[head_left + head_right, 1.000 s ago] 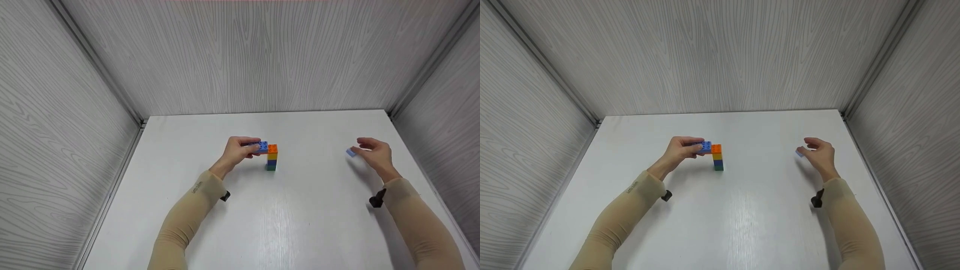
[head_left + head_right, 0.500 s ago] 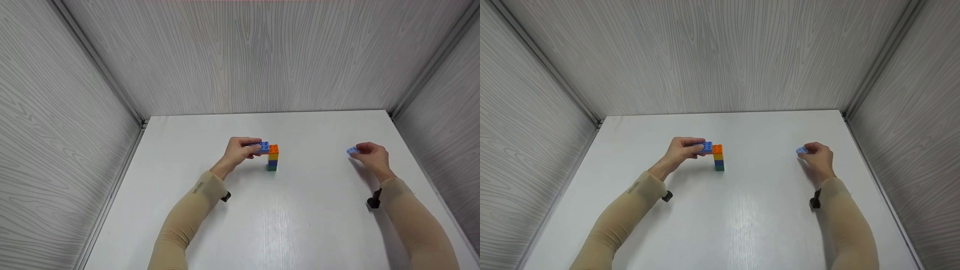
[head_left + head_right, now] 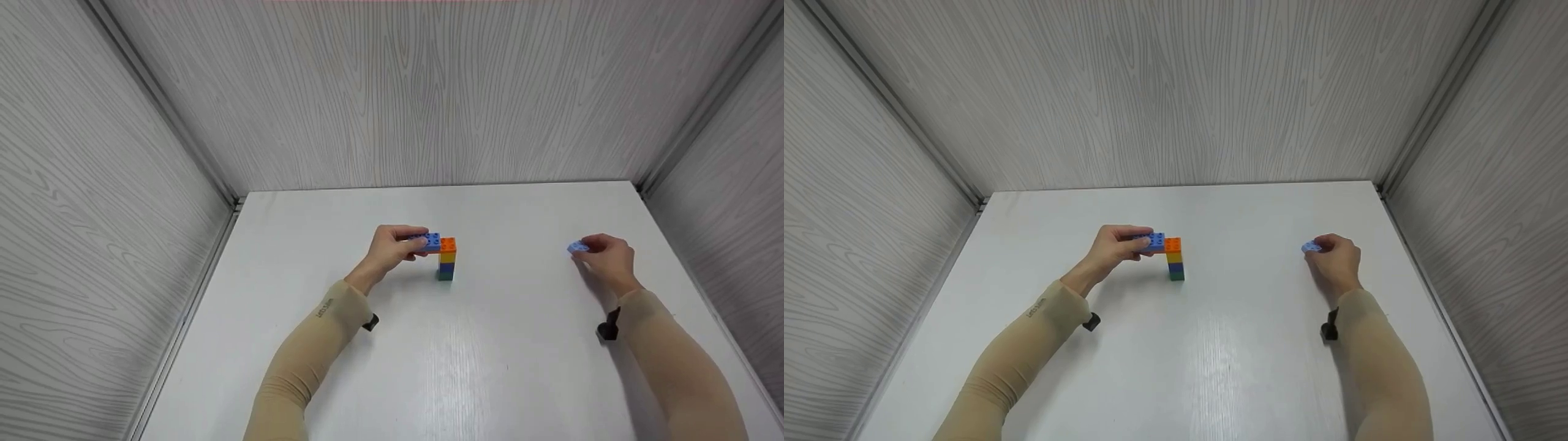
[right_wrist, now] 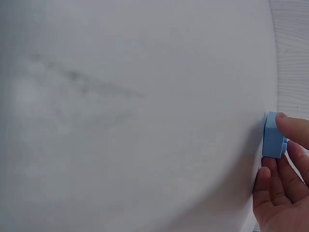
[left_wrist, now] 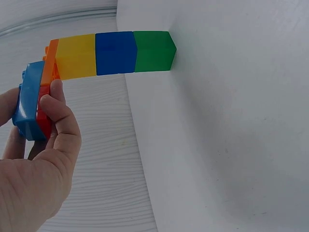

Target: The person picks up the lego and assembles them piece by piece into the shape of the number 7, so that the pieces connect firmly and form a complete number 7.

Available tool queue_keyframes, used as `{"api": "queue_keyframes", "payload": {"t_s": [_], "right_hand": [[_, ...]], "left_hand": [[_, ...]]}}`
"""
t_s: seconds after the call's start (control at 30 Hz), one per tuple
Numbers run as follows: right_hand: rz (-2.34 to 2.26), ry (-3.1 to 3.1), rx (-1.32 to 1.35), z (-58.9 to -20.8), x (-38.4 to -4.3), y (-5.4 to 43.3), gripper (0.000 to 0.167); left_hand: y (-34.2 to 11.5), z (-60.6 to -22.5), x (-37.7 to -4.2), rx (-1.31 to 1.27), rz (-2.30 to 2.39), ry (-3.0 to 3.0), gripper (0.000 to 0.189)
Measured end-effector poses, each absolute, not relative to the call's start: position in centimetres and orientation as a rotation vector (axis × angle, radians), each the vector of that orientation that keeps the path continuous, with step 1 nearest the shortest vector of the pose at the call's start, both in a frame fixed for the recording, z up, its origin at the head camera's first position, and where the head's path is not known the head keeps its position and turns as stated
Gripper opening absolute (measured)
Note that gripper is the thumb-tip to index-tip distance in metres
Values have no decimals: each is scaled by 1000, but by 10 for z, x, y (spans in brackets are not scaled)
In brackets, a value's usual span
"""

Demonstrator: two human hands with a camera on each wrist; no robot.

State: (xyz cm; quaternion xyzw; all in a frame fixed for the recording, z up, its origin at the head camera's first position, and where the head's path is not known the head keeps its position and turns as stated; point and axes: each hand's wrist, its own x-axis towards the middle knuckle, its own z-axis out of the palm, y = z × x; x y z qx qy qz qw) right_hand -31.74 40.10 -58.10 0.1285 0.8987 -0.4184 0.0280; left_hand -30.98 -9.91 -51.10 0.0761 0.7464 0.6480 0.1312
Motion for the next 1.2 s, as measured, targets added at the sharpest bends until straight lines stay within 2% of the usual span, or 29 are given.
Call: {"api": "queue_keyframes", "payload": {"t_s": [0.37,1.2], "right_hand": [[-1307,2756,305,-564,-317,382,48],[-1370,2835,-328,-522,-312,290,34]], "left_hand": [[-99,-510,-310,177,1883,2142,34],[-100,-511,-310,215,1899,2138,40]]}}
